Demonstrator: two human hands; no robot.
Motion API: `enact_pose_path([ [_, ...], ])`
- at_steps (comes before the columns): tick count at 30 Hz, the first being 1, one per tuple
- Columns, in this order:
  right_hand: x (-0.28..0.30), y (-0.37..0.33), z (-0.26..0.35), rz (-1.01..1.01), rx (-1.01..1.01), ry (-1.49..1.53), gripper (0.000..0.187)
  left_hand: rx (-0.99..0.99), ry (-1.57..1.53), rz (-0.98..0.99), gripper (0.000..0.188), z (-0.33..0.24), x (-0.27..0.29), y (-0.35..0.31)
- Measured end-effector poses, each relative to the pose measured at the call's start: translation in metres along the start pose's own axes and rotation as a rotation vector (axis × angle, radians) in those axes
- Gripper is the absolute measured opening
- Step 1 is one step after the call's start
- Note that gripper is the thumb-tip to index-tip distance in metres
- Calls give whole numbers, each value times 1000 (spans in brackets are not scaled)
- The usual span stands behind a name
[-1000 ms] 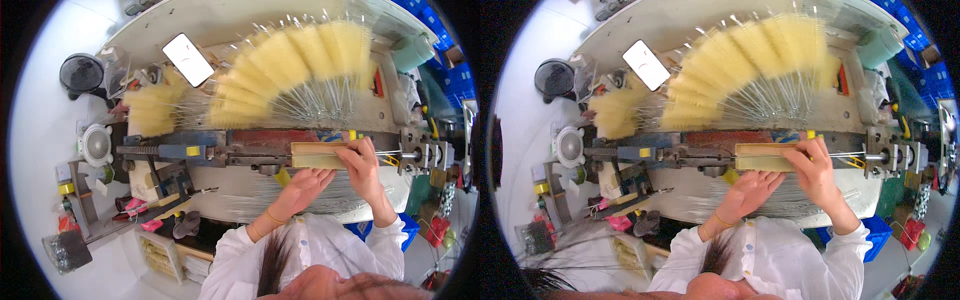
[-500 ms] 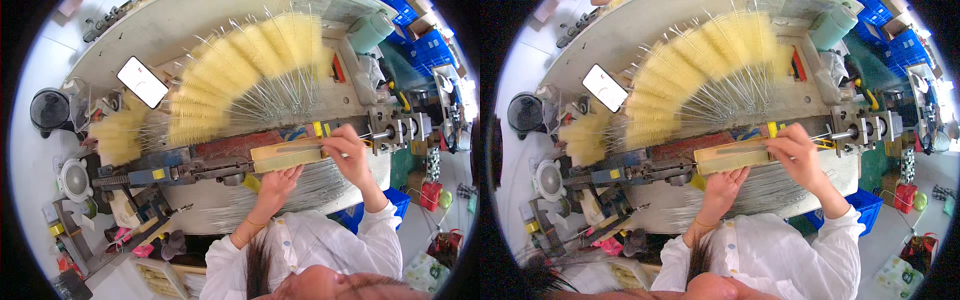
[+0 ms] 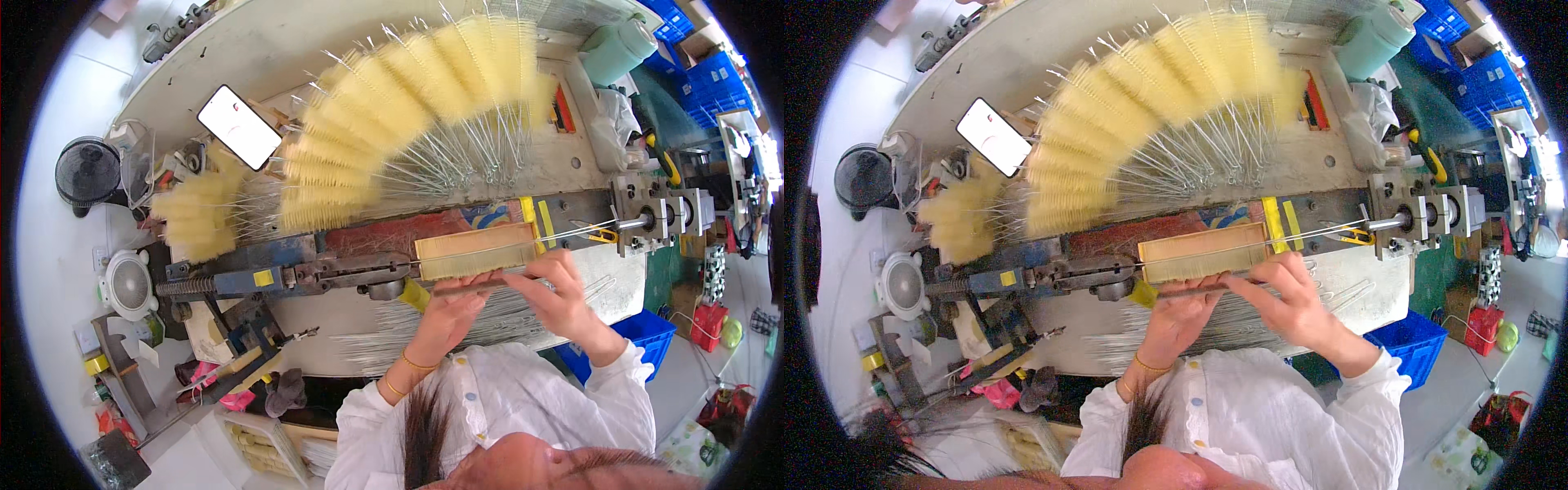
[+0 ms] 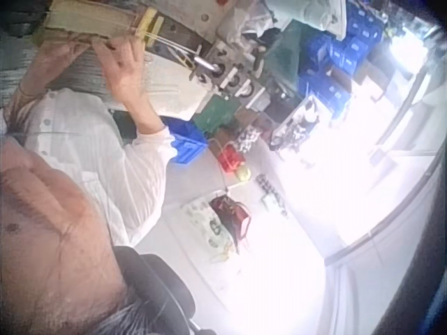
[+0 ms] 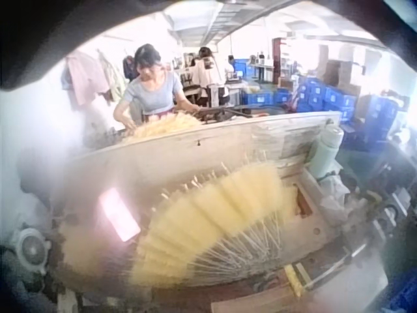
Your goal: The person manufactures wire brushes by inserting metal wire rods and bristle strips into a twisting machine, clamping them, and operating the machine to twist them into spiral brushes.
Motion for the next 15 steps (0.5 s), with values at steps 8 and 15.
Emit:
enact_pose_path([
  [8, 16, 25, -38, -40, -209, 122, 24, -39, 83, -37, 74, -6, -1, 5],
  [15, 12, 24, -34, 33, -130, 57, 26, -54, 7, -13, 73, -11, -7, 5],
])
Point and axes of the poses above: each hand's wrist, its own y-axis towards the middle knuckle, its own x-axis out of the back of the hand, z = x × y, the point moved 9 cm from there along y, towards the middle knuckle, and after that the axes turned 5 degrees about y, right-handed, at the moved point
